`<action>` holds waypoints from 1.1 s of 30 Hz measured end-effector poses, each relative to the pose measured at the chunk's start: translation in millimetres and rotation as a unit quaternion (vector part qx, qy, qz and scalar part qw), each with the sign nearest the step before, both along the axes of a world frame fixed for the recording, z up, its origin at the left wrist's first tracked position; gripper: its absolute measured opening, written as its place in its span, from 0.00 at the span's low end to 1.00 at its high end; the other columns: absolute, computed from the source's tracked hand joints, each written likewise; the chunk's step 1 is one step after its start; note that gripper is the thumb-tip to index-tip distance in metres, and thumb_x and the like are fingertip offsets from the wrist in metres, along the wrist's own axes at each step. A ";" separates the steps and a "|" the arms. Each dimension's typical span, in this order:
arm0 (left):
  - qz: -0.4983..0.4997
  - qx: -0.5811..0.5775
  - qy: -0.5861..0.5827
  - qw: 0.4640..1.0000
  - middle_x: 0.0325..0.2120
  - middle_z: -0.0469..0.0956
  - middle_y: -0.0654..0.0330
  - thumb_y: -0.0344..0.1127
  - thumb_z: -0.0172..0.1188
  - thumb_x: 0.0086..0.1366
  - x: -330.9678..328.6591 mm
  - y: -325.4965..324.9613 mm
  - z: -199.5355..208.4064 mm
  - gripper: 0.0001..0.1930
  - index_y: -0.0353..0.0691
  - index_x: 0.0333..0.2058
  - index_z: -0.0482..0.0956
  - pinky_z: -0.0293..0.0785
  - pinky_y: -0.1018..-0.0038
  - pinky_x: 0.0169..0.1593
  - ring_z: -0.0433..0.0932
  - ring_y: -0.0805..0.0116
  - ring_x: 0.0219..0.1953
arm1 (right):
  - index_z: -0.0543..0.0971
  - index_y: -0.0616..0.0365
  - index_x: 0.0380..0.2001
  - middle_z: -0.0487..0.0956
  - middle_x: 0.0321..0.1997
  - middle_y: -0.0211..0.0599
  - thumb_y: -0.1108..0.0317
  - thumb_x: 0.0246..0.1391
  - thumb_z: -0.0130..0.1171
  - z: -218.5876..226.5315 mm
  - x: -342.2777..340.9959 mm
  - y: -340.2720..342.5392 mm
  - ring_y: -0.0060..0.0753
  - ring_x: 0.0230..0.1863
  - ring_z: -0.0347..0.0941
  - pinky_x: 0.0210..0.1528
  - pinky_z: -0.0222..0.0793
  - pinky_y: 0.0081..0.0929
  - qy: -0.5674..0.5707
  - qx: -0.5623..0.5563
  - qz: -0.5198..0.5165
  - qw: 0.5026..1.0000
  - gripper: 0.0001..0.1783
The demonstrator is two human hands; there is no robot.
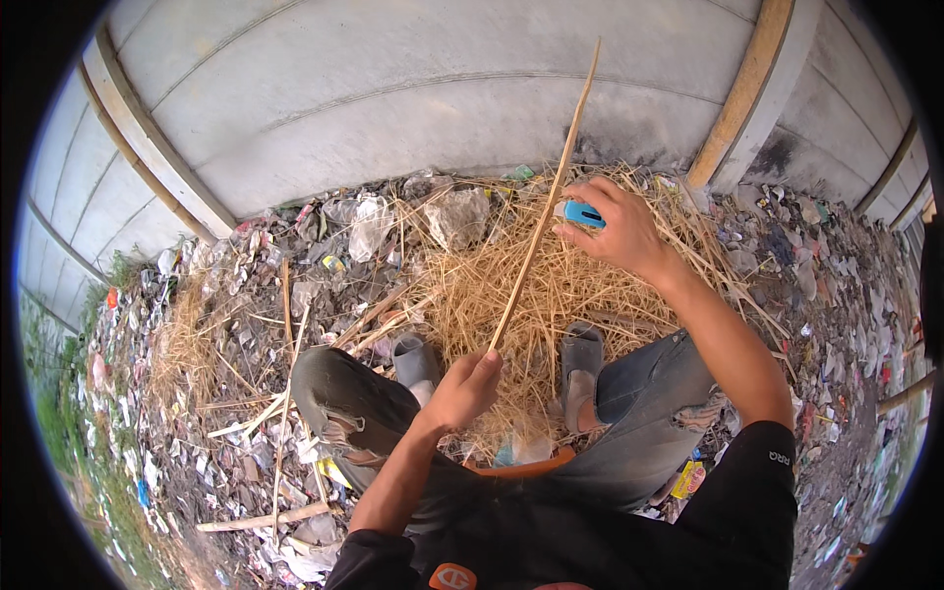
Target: The person sits on the ground and uses a knife to split a long bamboo stick into thin strips. They hold the stick with one hand and use the knife to shave and split the material, creating a pile of bamboo strips.
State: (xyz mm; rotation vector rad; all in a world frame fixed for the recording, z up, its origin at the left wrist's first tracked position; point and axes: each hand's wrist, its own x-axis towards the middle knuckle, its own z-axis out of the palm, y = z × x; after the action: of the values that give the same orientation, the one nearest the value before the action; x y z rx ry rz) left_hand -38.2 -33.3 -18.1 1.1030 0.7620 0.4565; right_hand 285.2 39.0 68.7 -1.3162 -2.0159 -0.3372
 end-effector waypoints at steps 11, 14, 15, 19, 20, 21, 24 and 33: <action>-0.067 0.088 0.021 0.994 0.18 0.60 0.74 0.49 0.44 0.80 4.7 -1.4 -1.9 0.18 0.43 0.33 0.68 0.53 0.79 0.21 0.57 0.82 0.18 | 0.85 0.57 0.35 0.83 0.34 0.30 0.62 0.62 0.63 2.2 15.5 5.8 0.37 0.31 0.80 0.34 0.75 0.35 -0.014 -0.134 0.035 0.990 0.10; -0.070 0.115 0.040 0.990 0.19 0.60 0.73 0.49 0.44 0.80 6.1 -1.8 -3.4 0.19 0.42 0.33 0.68 0.54 0.79 0.22 0.57 0.81 0.19 | 0.83 0.59 0.33 0.84 0.33 0.33 0.63 0.64 0.61 -7.3 20.2 9.1 0.36 0.30 0.78 0.34 0.73 0.36 0.154 -0.195 0.022 0.968 0.11; -0.068 0.135 0.054 0.987 0.19 0.60 0.73 0.49 0.44 0.80 7.1 -2.6 -4.7 0.19 0.42 0.33 0.69 0.54 0.79 0.23 0.57 0.81 0.20 | 0.83 0.60 0.32 0.84 0.33 0.34 0.63 0.65 0.60 -12.2 24.0 10.6 0.35 0.30 0.77 0.35 0.72 0.36 0.235 -0.211 0.021 0.949 0.12; -0.081 0.151 0.059 0.983 0.19 0.61 0.73 0.49 0.43 0.80 9.6 -0.8 -0.9 0.20 0.42 0.31 0.69 0.56 0.78 0.25 0.58 0.81 0.21 | 0.80 0.61 0.30 0.80 0.29 0.35 0.62 0.67 0.58 -2.8 33.4 6.8 0.30 0.28 0.74 0.33 0.72 0.35 0.352 -0.286 0.063 0.889 0.14; -0.083 0.152 0.058 0.983 0.19 0.61 0.73 0.49 0.43 0.80 9.2 -0.7 -2.2 0.20 0.42 0.31 0.69 0.56 0.78 0.25 0.59 0.81 0.21 | 0.79 0.60 0.29 0.79 0.27 0.34 0.62 0.67 0.58 3.7 29.5 1.9 0.28 0.25 0.73 0.31 0.71 0.33 0.395 -0.312 0.068 0.861 0.15; -0.085 0.153 0.057 0.983 0.19 0.61 0.72 0.49 0.43 0.80 8.5 -0.7 -4.2 0.20 0.42 0.31 0.69 0.56 0.78 0.25 0.59 0.81 0.21 | 0.78 0.59 0.27 0.77 0.26 0.33 0.62 0.67 0.58 6.5 27.2 -0.1 0.25 0.23 0.71 0.29 0.70 0.31 0.437 -0.337 0.072 0.830 0.15; -0.088 0.150 0.067 0.982 0.19 0.61 0.72 0.49 0.43 0.80 11.5 -3.2 1.2 0.20 0.42 0.30 0.69 0.57 0.78 0.25 0.59 0.81 0.22 | 0.74 0.57 0.25 0.72 0.23 0.30 0.61 0.68 0.57 -2.3 47.4 4.0 0.18 0.16 0.61 0.22 0.61 0.22 0.587 -0.383 0.150 0.698 0.17; -0.095 0.177 0.074 0.977 0.21 0.64 0.70 0.50 0.44 0.79 14.4 0.7 4.8 0.21 0.38 0.33 0.70 0.63 0.74 0.29 0.63 0.78 0.25 | 0.74 0.54 0.31 0.70 0.23 0.25 0.57 0.67 0.60 12.2 45.8 2.5 0.13 0.13 0.54 0.19 0.52 0.17 0.704 -0.303 0.177 0.618 0.14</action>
State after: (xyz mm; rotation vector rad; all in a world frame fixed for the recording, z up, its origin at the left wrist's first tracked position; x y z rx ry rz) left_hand -23.8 -32.6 -13.3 1.5424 0.7123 0.3565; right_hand 330.9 41.5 80.8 -0.8541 -0.8345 1.3135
